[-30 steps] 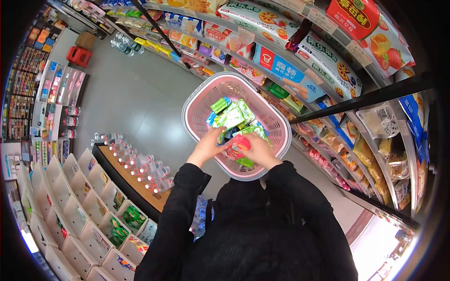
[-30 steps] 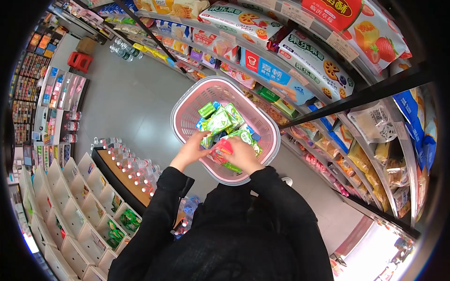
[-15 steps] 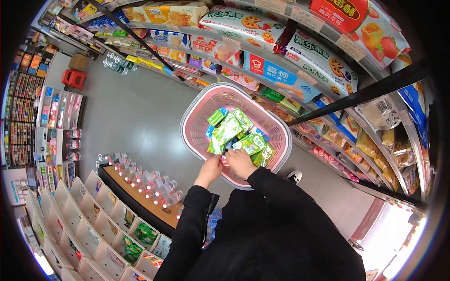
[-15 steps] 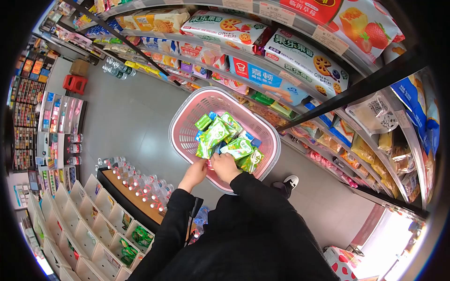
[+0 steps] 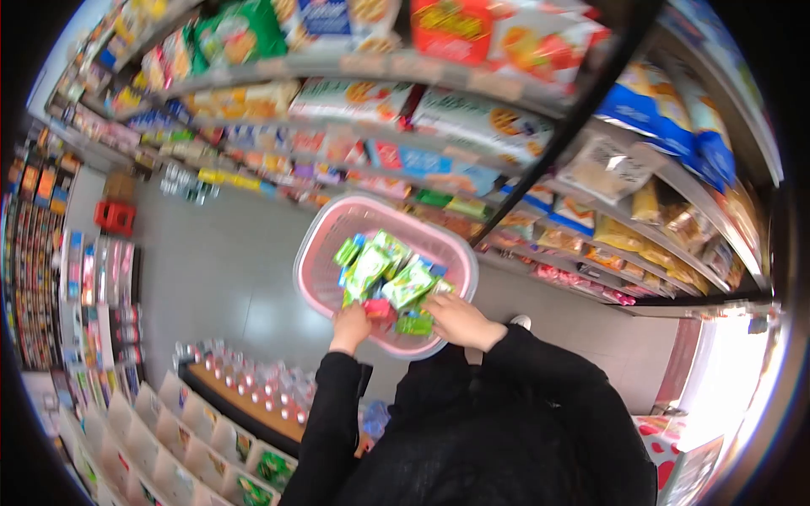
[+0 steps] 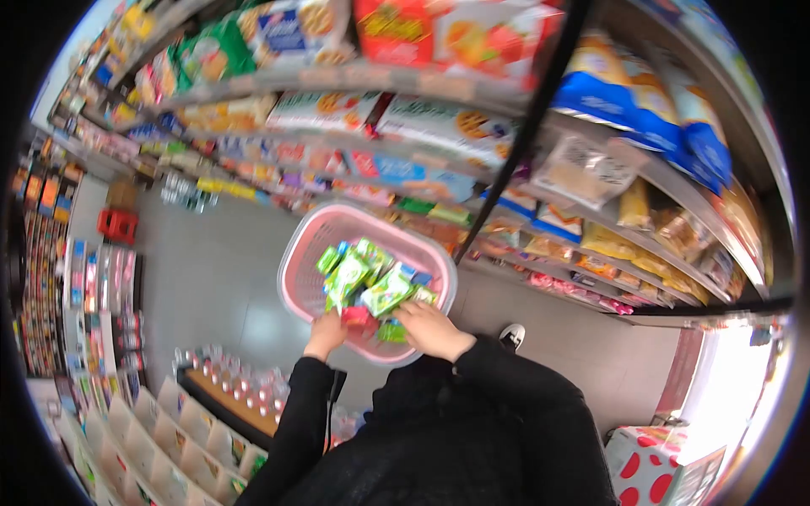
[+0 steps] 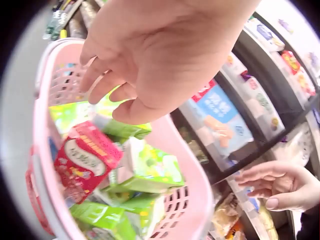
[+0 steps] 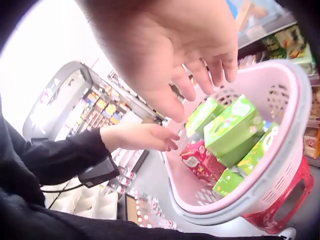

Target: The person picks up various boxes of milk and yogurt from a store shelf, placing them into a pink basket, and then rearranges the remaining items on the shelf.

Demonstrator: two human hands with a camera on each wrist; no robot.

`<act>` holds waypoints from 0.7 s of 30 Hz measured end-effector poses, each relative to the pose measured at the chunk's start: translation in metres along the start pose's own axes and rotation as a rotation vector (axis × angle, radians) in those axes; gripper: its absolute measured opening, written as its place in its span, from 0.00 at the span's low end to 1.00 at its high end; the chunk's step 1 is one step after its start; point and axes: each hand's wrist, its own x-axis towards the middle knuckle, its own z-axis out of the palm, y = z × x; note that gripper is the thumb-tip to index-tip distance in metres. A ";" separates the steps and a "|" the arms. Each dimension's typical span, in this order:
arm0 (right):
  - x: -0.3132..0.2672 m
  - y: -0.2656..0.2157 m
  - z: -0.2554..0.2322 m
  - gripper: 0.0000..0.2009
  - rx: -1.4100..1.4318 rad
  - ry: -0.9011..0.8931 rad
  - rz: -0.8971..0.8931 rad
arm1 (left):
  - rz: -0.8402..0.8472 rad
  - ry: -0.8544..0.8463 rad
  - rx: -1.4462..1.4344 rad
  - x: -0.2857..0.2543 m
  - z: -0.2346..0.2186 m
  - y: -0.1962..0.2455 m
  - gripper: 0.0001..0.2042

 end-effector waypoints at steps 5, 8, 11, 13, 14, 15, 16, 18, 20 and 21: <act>-0.094 0.025 -0.094 0.17 0.038 -0.028 0.109 | 0.718 0.035 -0.111 -0.003 -0.063 0.078 0.19; -0.140 0.020 -0.176 0.17 -0.022 0.040 0.132 | 0.940 -0.120 -0.062 -0.038 -0.143 0.193 0.22; -0.202 -0.016 -0.301 0.15 -0.186 0.429 0.150 | 1.388 0.092 -0.073 -0.084 -0.205 0.338 0.18; -0.232 -0.031 -0.362 0.13 -0.355 0.611 0.148 | 1.520 0.093 -0.092 -0.125 -0.241 0.405 0.15; -0.246 -0.040 -0.393 0.14 -0.469 0.715 0.157 | 1.662 0.136 -0.132 -0.133 -0.251 0.434 0.14; -0.259 -0.034 -0.424 0.14 -0.548 0.835 0.045 | 1.702 0.128 -0.142 -0.152 -0.267 0.461 0.13; -0.271 -0.042 -0.458 0.14 -0.566 0.903 0.055 | 1.828 0.274 -0.162 -0.165 -0.278 0.487 0.12; -0.291 -0.034 -0.522 0.12 -0.741 1.057 0.143 | 1.923 0.433 -0.205 -0.191 -0.300 0.539 0.11; -0.309 -0.013 -0.585 0.14 -0.772 1.137 0.108 | 1.956 0.546 -0.334 -0.206 -0.314 0.589 0.10; -0.320 0.002 -0.616 0.18 -0.952 1.083 0.169 | 1.887 0.552 -0.296 -0.215 -0.323 0.608 0.11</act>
